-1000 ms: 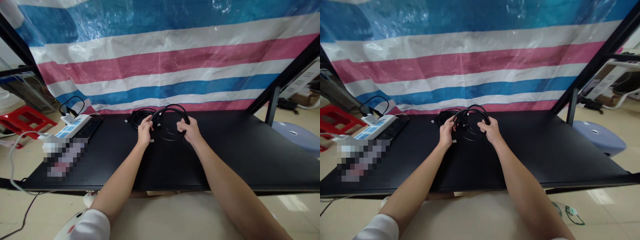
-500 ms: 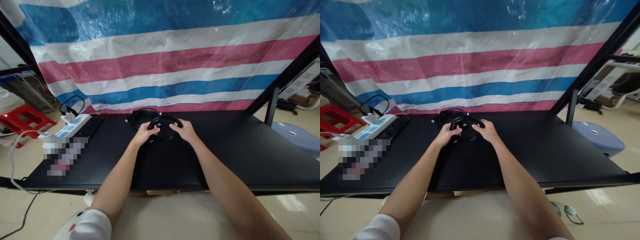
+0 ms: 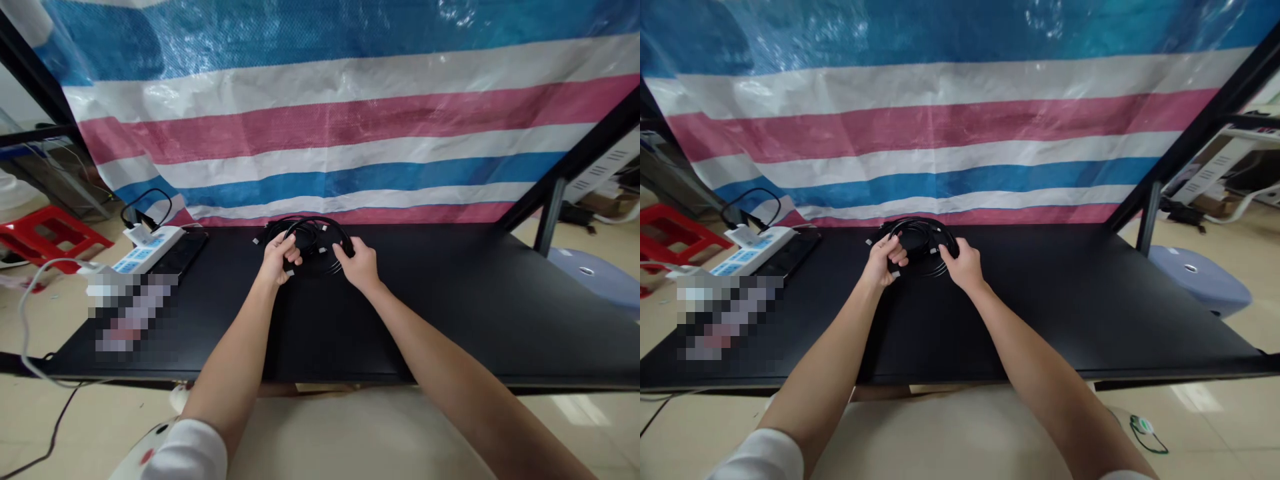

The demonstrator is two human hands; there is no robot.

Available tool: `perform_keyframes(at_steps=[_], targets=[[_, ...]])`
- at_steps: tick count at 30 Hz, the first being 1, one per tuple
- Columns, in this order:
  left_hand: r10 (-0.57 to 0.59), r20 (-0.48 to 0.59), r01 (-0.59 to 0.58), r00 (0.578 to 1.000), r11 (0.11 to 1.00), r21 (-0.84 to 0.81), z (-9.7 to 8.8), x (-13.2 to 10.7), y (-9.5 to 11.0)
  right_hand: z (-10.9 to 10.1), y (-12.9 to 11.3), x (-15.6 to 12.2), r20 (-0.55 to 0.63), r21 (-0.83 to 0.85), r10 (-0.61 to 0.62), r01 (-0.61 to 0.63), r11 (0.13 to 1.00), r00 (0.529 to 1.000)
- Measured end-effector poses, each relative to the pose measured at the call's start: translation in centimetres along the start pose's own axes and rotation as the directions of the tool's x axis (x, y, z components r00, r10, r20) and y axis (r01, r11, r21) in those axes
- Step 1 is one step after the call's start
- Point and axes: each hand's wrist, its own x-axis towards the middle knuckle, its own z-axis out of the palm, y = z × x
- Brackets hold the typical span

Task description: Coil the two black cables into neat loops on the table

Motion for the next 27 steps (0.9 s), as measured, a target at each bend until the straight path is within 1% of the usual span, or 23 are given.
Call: perform_keyframes(at_steps=[2,3,5,7,9,11,13,14,15,16,18,21,23,24,25,27], targets=[[0.053,-0.056,-0.056,0.997,0.997,-0.053,-0.2,0.1,0.5,0.9,-0.3,0.4,-0.057,-0.073,-0.035,0.03,0.997,0.998],[0.074,-0.09,-0.08,0.993,0.995,-0.061,-0.3,0.3,0.6,1.3,-0.4,0.7,-0.064,-0.111,-0.045,0.037,0.993,0.997],[0.108,-0.174,-0.115,0.979,0.993,-0.028,-0.6,0.6,0.7,2.1,-0.7,1.8,-0.027,-0.185,-0.044,0.038,0.982,0.999],[0.163,-0.27,-0.149,0.949,0.986,0.07,-1.0,1.1,0.4,2.7,-1.2,3.0,0.056,-0.245,-0.023,0.036,0.969,0.998],[0.267,-0.358,-0.19,0.894,0.953,0.237,-1.4,1.5,0.0,3.5,-2.0,4.1,0.149,-0.289,0.0,0.043,0.956,0.989],[0.412,-0.416,-0.208,0.811,0.866,0.454,-1.8,1.6,-0.4,4.2,-3.0,5.1,0.23,-0.324,0.023,0.055,0.944,0.973],[0.533,-0.422,-0.168,0.733,0.744,0.647,-2.0,1.5,-0.5,4.9,-4.0,5.8,0.291,-0.357,0.055,0.055,0.932,0.955],[0.575,-0.408,-0.139,0.709,0.681,0.719,-2.1,1.4,-0.6,5.2,-4.4,6.1,0.312,-0.37,0.076,0.047,0.928,0.947],[0.603,-0.388,-0.109,0.696,0.624,0.774,-2.2,1.3,-0.5,5.4,-4.8,6.4,0.326,-0.378,0.098,0.035,0.925,0.94],[0.62,-0.367,-0.078,0.693,0.572,0.817,-2.2,1.2,-0.5,5.6,-5.2,6.6,0.333,-0.383,0.123,0.015,0.924,0.935],[0.628,-0.327,-0.017,0.706,0.476,0.879,-2.2,1.0,-0.4,5.9,-5.7,7.0,0.331,-0.401,0.193,-0.047,0.915,0.924],[0.582,-0.288,0.081,0.76,0.355,0.931,-2.1,1.0,-0.6,6.2,-5.8,7.4,0.317,-0.451,0.336,-0.171,0.876,0.887],[0.545,-0.258,0.12,0.798,0.276,0.954,-2.1,1.1,-1.0,6.4,-5.5,7.2,0.312,-0.49,0.402,-0.217,0.844,0.861],[0.529,-0.24,0.128,0.814,0.239,0.963,-2.2,1.1,-1.2,6.4,-5.3,7.1,0.305,-0.505,0.402,-0.211,0.837,0.864],[0.514,-0.221,0.13,0.829,0.208,0.969,-2.2,1.2,-1.5,6.4,-5.1,6.9,0.295,-0.514,0.376,-0.186,0.837,0.878],[0.492,-0.19,0.119,0.849,0.173,0.978,-2.4,1.4,-1.9,6.4,-4.7,6.4,0.29,-0.508,0.25,-0.073,0.858,0.924]])
